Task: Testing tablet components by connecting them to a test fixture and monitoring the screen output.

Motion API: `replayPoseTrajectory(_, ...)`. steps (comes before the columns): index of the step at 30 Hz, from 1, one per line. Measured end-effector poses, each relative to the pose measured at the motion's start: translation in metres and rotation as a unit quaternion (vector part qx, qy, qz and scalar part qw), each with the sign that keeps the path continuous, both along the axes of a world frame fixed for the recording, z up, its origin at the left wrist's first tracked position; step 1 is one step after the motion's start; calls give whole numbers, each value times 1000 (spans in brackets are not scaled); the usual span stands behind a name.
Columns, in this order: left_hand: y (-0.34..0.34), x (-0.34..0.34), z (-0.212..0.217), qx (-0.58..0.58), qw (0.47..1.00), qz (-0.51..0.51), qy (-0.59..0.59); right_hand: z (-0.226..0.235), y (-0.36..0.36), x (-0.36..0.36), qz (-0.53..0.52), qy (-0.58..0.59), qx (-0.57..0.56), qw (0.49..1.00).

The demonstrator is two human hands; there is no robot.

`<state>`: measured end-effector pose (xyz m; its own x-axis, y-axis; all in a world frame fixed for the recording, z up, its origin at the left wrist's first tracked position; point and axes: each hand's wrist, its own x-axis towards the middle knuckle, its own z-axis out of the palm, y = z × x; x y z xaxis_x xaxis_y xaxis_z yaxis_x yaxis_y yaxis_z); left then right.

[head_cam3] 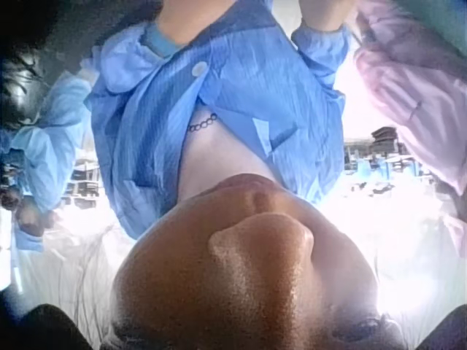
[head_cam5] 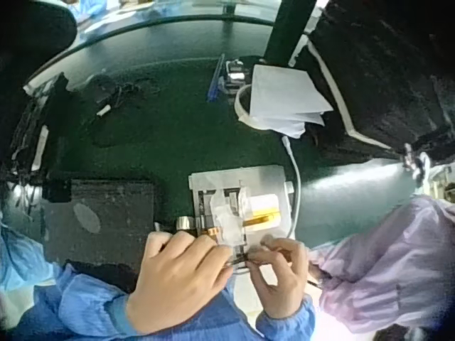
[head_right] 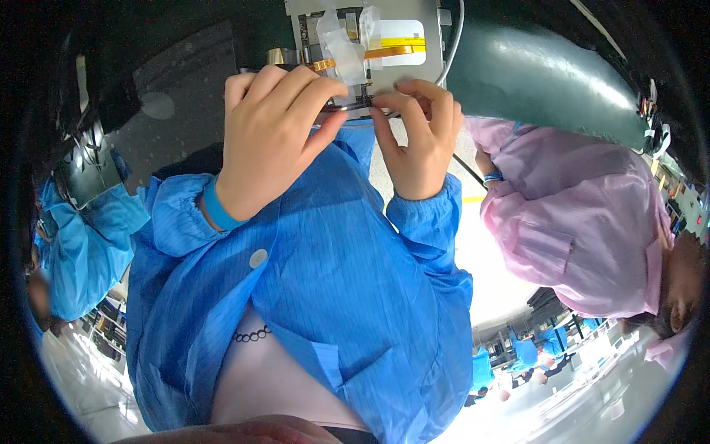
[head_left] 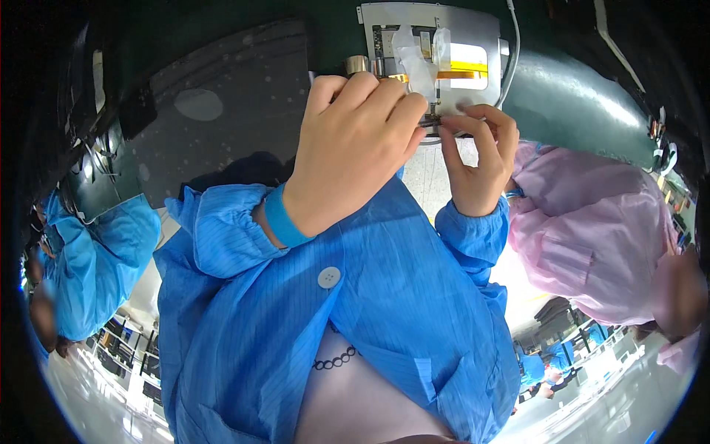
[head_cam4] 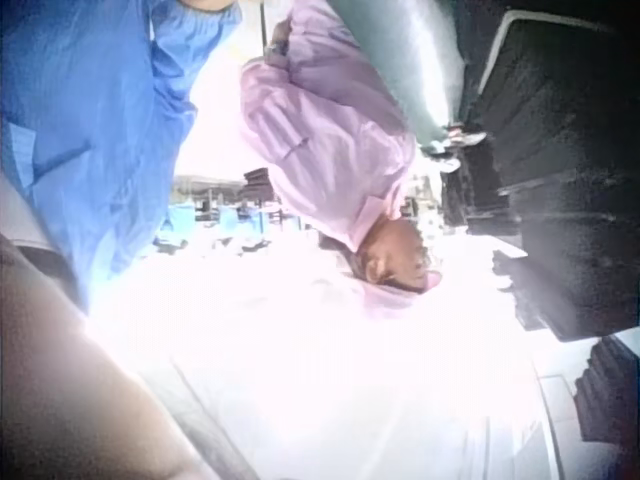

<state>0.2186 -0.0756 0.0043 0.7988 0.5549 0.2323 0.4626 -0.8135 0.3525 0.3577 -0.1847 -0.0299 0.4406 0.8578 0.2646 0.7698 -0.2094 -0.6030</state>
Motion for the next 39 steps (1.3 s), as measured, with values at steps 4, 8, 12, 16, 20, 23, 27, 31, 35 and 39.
replayPoseTrajectory(4, 5, -2, 2, -71, 997, -10, -16, 2, 6, -2, 16, 38, 18, 999)
replayPoseTrajectory(8, 8, 4, 10, -110, 991, 26, -77, 23, 13, 14, 50, 163, 22, 985)
replayPoseTrajectory(12, 13, 4, 18, -113, 989, 50, -87, 37, 27, 15, 70, 258, 30, 963)
replayPoseTrajectory(16, 14, 7, 26, -144, 983, 54, -98, 36, 33, 15, 94, 221, 48, 970)
replayPoseTrajectory(20, 20, 16, 26, -14, 995, 21, -94, 39, 39, 16, 52, 308, 40, 949)
replayPoseTrajectory(23, 23, 27, 28, 21, 995, 29, -90, 37, 41, 24, 42, 260, 45, 964)
replayPoseTrajectory(27, 20, 39, 27, 24, 998, 49, -42, 34, 41, 31, 27, 232, 23, 972)
replayPoseTrajectory(31, 23, 36, 25, 39, 997, 71, 9, 25, 48, 21, 19, 158, 0, 987)
replayPoseTrajectory(35, 25, 34, 21, 26, 997, 74, -1, 24, 52, 19, 26, 92, 4, 995)
replayPoseTrajectory(39, 27, 29, 20, 17, 997, 70, -3, 22, 55, 15, 36, 61, 9, 997)
